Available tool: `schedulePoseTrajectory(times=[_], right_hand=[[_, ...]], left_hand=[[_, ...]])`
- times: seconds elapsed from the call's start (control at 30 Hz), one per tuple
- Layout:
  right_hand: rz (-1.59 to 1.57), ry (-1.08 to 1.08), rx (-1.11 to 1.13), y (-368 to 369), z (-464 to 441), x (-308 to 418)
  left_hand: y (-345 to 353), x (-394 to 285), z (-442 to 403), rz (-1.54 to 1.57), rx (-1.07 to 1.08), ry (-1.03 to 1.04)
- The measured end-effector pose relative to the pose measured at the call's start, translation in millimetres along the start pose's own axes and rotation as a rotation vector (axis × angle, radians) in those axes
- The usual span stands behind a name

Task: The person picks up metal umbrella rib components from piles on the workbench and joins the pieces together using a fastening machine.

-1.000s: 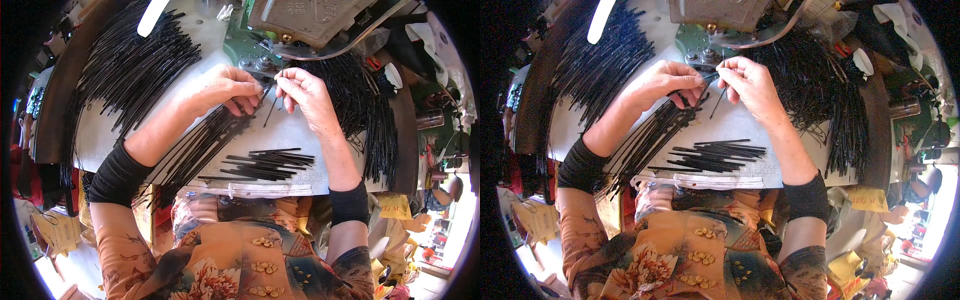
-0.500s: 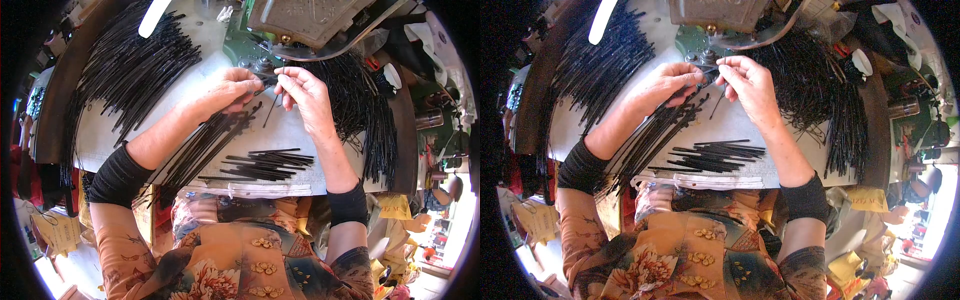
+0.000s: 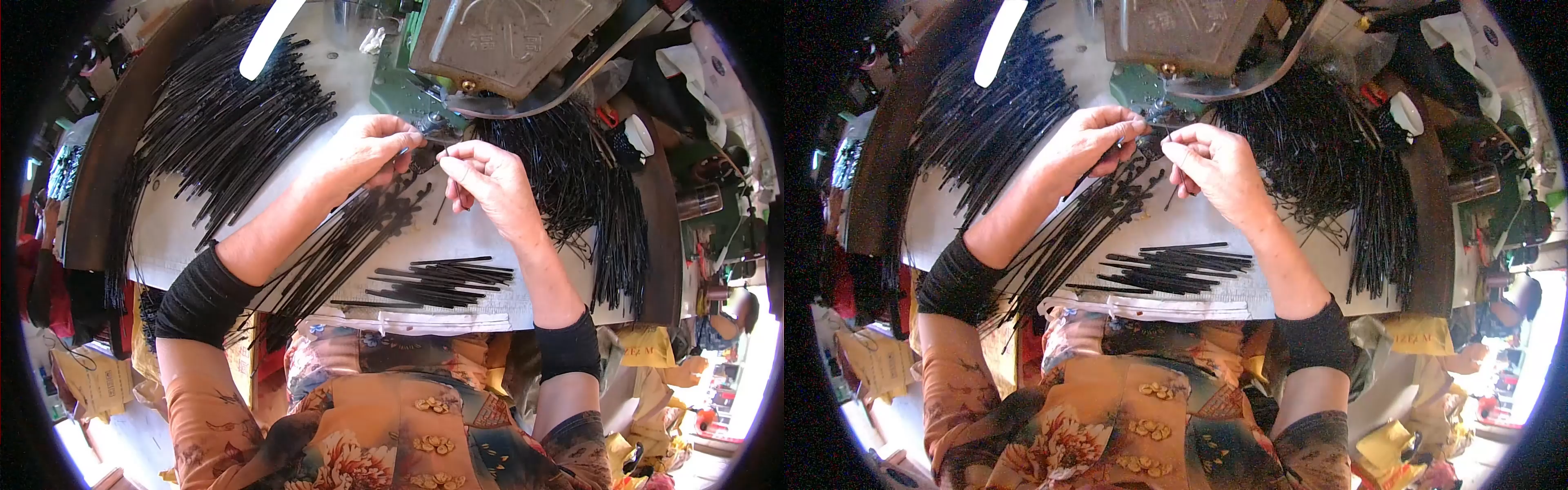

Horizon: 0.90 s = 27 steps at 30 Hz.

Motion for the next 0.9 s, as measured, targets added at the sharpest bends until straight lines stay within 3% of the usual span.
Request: schedulePoseTrajectory(times=[0.9], right_hand=[[0.011, -0.015, -0.049, -4, -19, 10]], left_hand=[[-9, -9, -16, -0.007, 0.028, -0.055]])
Point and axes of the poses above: each hand's wrist, its own z-axis away from the middle knuckle, its own y-axis out of the palm, x = y × z, the point moved 3 cm from there along -z, towards the middle knuckle, and after that the axes turned 13 degrees about y, right-handed, at the moved point
